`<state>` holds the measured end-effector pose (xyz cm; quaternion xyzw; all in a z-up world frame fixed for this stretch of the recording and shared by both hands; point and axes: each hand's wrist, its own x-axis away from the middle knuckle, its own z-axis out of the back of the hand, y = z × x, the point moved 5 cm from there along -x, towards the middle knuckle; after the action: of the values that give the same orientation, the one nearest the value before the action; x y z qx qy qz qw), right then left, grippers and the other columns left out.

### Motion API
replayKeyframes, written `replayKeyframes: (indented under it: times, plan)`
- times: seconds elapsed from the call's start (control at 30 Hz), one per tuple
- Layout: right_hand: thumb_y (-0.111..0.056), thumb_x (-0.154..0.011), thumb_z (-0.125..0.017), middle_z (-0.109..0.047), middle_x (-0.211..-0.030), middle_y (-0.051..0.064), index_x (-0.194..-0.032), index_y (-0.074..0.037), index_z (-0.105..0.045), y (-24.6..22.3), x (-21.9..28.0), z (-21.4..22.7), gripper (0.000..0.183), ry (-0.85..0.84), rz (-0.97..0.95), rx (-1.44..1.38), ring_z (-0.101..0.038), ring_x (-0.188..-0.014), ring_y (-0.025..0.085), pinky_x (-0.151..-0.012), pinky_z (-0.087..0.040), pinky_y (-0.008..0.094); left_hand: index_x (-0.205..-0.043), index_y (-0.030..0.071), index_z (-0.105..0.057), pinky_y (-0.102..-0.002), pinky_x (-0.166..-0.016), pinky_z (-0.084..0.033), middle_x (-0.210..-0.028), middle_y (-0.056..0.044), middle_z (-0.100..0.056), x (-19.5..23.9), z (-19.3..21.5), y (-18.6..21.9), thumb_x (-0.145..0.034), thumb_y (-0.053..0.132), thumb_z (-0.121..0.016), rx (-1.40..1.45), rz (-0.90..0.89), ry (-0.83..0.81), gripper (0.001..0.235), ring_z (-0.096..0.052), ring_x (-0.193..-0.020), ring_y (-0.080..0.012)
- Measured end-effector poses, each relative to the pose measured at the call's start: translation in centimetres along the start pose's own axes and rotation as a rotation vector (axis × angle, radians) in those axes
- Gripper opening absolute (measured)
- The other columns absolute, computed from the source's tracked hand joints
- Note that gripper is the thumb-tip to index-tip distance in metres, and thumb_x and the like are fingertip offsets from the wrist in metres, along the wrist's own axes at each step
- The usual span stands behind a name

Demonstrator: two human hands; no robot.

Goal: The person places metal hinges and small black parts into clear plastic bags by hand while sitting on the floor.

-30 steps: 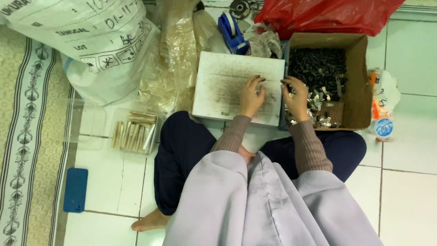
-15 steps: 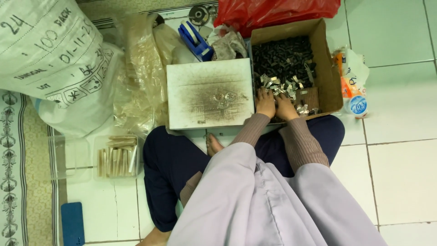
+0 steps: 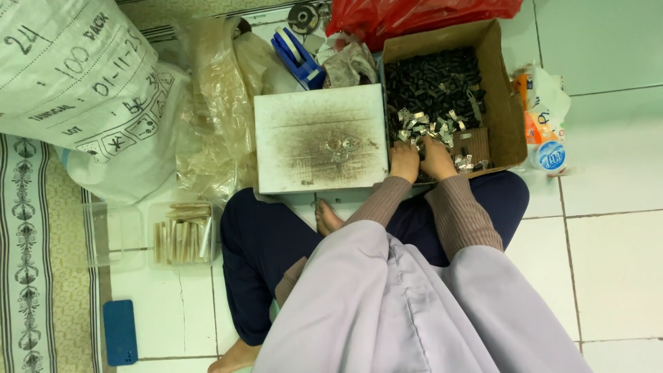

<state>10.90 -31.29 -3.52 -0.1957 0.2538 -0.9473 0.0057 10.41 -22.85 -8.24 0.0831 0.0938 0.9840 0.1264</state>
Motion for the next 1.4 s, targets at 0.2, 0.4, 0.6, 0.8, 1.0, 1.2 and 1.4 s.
replayKeyframes:
  times: [0.2, 0.4, 0.6, 0.8, 1.0, 1.2, 1.4]
  plan:
    - [-0.006, -0.082, -0.070, -0.067, -0.115, 0.028, -0.118, -0.001, -0.075, 4.8, -2.7, -3.7, 0.037, 0.003, 0.039, 0.136, -0.067, -0.112, 0.048, -0.092, -0.057, 0.057, -0.100, 0.008, -0.070, -0.045, -0.083, -0.040, -0.095, -0.013, -0.070, -0.4, -1.9, 0.0, -0.082, 0.009, -0.064, 0.036, -0.003, 0.075, 0.019, -0.067, -0.091, -0.0314]
    - [-0.005, -0.083, -0.072, -0.068, -0.109, 0.027, -0.114, -0.004, -0.078, 3.0, -1.5, -1.4, 0.032, 0.098, 0.035, 0.068, -0.070, -0.103, 0.048, -0.087, -0.059, 0.056, -0.098, 0.006, -0.070, -0.046, -0.080, -0.042, -0.093, -0.014, -0.067, -0.4, -1.3, -0.1, -0.086, 0.004, -0.062, 0.132, 0.015, 0.100, 0.015, -0.067, -0.086, -0.0324]
    - [-0.016, -0.093, -0.075, -0.070, -0.094, 0.015, -0.111, -0.013, -0.079, 3.7, -1.4, -0.2, 0.018, 0.329, 0.017, -0.169, -0.073, -0.088, 0.036, -0.076, -0.061, 0.048, -0.115, -0.003, -0.059, -0.042, -0.077, -0.058, -0.108, -0.022, -0.065, 1.0, 6.5, -1.0, -0.093, -0.004, -0.056, 0.415, 0.075, 0.130, 0.022, -0.071, -0.091, -0.0354]
    - [-0.027, -0.107, -0.073, -0.069, -0.082, 0.014, -0.100, -0.001, -0.071, 11.7, -3.7, -3.0, 0.028, 0.514, -0.040, -0.815, -0.068, -0.075, 0.021, -0.067, -0.056, 0.038, -0.135, -0.001, -0.052, -0.039, -0.085, -0.061, -0.117, -0.021, -0.057, 0.9, 8.9, -2.8, -0.103, 0.005, -0.051, 0.929, 0.218, 0.195, 0.033, -0.069, -0.105, -0.0372]
    - [-0.021, -0.100, -0.076, -0.070, -0.096, 0.014, -0.135, 0.008, -0.058, 4.5, 1.1, 2.2, 0.050, 0.491, -0.109, -1.110, -0.072, -0.075, 0.018, -0.071, -0.063, 0.032, -0.137, -0.005, -0.052, -0.046, -0.096, -0.058, -0.121, -0.027, -0.058, 2.8, 12.4, -3.0, -0.102, 0.003, -0.055, 1.210, 0.208, 0.292, 0.036, -0.065, -0.114, -0.0433]
    - [-0.026, -0.108, -0.069, -0.059, -0.136, 0.024, -0.141, 0.000, -0.058, -0.1, 3.0, 4.3, 0.043, 0.457, 0.013, -0.927, -0.067, -0.095, 0.021, -0.081, -0.060, 0.035, -0.141, -0.002, -0.053, -0.044, -0.100, -0.057, -0.129, -0.027, -0.061, 2.3, 11.0, -2.9, -0.102, 0.003, -0.053, 1.284, 0.185, 0.174, 0.039, -0.062, -0.122, -0.0416]
    - [-0.014, -0.097, -0.078, -0.073, -0.096, 0.009, -0.119, -0.004, -0.073, 1.6, 1.6, 2.8, 0.024, 0.397, 0.033, -1.035, -0.069, -0.082, 0.014, -0.073, -0.059, 0.027, -0.137, 0.003, -0.059, -0.041, -0.097, -0.059, -0.124, -0.023, -0.066, 1.6, 9.5, -2.7, -0.105, 0.010, -0.057, 1.213, 0.108, 0.147, 0.033, -0.066, -0.118, -0.0371]
